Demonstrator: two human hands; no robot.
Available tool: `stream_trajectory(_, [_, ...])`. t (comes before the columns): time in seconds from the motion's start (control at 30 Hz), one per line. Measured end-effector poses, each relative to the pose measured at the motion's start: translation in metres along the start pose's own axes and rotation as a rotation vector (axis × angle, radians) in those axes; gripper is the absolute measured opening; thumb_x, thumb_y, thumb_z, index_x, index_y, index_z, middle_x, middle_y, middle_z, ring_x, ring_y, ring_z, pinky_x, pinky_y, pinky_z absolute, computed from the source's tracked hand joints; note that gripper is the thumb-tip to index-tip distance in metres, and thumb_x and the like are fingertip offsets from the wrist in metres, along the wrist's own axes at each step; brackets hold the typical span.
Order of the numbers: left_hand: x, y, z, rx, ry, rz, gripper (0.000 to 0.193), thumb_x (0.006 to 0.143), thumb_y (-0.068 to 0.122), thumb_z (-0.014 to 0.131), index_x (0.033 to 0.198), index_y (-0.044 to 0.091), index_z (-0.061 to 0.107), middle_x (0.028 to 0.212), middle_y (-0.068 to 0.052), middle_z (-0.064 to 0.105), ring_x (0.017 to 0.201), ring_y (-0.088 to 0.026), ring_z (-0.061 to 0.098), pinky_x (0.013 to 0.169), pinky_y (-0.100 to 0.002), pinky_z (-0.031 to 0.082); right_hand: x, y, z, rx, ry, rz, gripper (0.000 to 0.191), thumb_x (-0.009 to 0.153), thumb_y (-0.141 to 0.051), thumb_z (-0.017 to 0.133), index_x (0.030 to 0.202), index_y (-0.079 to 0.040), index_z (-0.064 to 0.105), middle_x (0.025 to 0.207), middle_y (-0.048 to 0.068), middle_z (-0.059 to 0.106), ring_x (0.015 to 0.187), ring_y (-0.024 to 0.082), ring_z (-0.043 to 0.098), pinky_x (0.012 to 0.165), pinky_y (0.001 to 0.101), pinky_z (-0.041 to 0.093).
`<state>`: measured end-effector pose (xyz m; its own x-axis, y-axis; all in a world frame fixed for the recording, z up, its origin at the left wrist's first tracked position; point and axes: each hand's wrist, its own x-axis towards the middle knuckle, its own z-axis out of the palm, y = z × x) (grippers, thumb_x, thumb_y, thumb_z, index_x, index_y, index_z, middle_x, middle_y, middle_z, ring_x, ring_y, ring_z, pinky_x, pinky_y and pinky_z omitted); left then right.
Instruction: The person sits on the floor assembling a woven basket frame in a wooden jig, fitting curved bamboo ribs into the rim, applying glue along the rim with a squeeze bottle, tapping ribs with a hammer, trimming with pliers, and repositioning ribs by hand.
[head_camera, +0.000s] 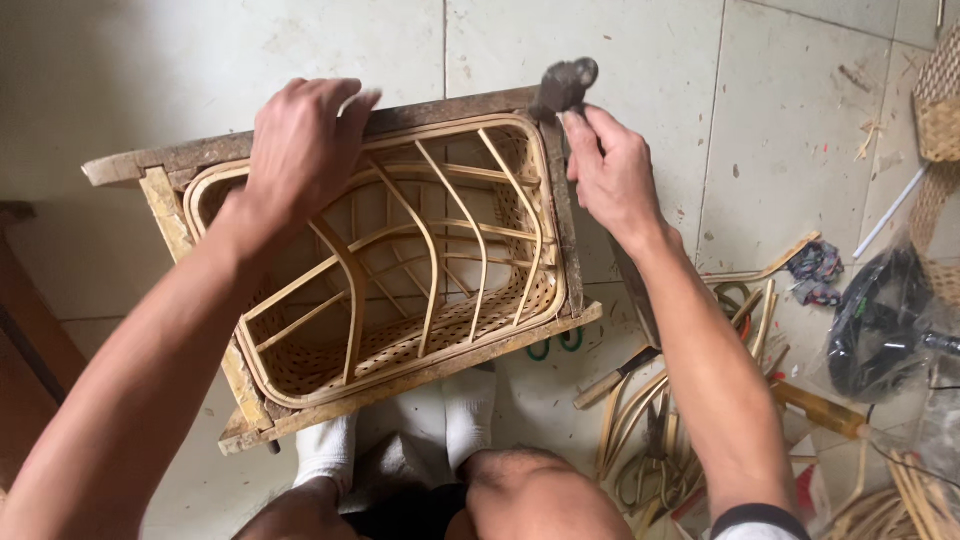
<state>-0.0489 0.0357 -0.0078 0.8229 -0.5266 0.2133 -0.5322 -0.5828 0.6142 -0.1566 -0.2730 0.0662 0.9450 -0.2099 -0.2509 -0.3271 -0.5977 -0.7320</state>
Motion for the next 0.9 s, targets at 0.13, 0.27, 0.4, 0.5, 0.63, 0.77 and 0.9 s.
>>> stream_trajectory(0.13, [-0.118,0.038,-0.026,-0.048,0.103,0.289,0.042,0.100,0.005,0.069,0.142,0.005,0.061,0.120,-0.013,0.071,0.108,-0.027,0.062,0.096,-0.044,0.049,-0.029,0.019,-0.013,0.046,0.080,-0.034,0.029,0.112,-0.028,0.051,0.117,-0.004,0.066,0.065,0.003,0.060,0.045,0.008,0.053,0.039,0.0248,0.041])
stream_trajectory(0.27, [-0.230,0.075,-0.052,0.085,-0.187,0.339,0.070,0.084,0.012,0.077,0.148,0.006,0.051,0.095,-0.005,0.061,0.092,-0.023,0.057,0.093,-0.045,0.048,-0.053,0.035,-0.003,0.145,0.092,-0.090,0.031,0.111,-0.030,0.050,0.113,-0.004,0.065,0.067,0.002,0.061,0.044,0.008,0.054,0.035,0.0244,0.043])
stream_trajectory(0.4, [-0.272,0.087,-0.062,0.064,-0.212,0.222,0.086,0.068,0.031,0.072,0.148,0.016,0.045,0.124,-0.009,0.061,0.113,-0.028,0.059,0.104,-0.048,0.043,-0.093,0.044,0.002,0.061,0.086,0.009,0.029,0.110,-0.029,0.050,0.107,-0.003,0.064,0.063,0.002,0.061,0.042,0.009,0.055,0.035,0.0257,0.042])
stream_trajectory(0.5, [-0.274,0.083,-0.048,0.216,-0.285,0.175,0.077,0.073,0.015,0.070,0.147,0.021,0.050,0.125,-0.009,0.062,0.112,-0.028,0.060,0.102,-0.048,0.045,-0.132,0.043,-0.004,0.054,0.082,0.088,0.028,0.110,-0.027,0.053,0.104,-0.002,0.063,0.063,0.002,0.060,0.043,0.009,0.056,0.038,0.0273,0.043])
stream_trajectory(0.63, [-0.280,0.077,-0.034,0.331,-0.312,0.180,0.071,0.078,0.016,0.073,0.145,0.027,0.053,0.118,-0.006,0.064,0.101,-0.023,0.062,0.094,-0.045,0.046,-0.154,0.038,-0.009,0.092,0.148,0.064,0.026,0.107,-0.026,0.053,0.107,-0.002,0.063,0.064,0.002,0.060,0.045,0.009,0.056,0.040,0.0270,0.044])
stream_trajectory(0.77, [-0.284,0.082,-0.035,0.342,-0.244,0.181,0.069,0.081,0.015,0.073,0.146,0.027,0.053,0.114,-0.004,0.064,0.099,-0.022,0.064,0.093,-0.043,0.046,-0.130,0.039,0.000,0.077,0.240,-0.172,0.027,0.112,-0.026,0.051,0.107,-0.002,0.064,0.069,0.004,0.062,0.059,0.012,0.060,0.050,0.0289,0.047])
stream_trajectory(0.9, [-0.275,0.087,-0.036,0.370,-0.199,0.172,0.066,0.082,0.017,0.074,0.144,0.030,0.056,0.111,-0.003,0.065,0.093,-0.022,0.063,0.094,-0.042,0.047,-0.104,0.047,0.003,-0.043,0.165,-0.155,0.029,0.112,-0.026,0.054,0.104,0.000,0.063,0.067,0.008,0.062,0.058,0.015,0.062,0.055,0.0337,0.048])
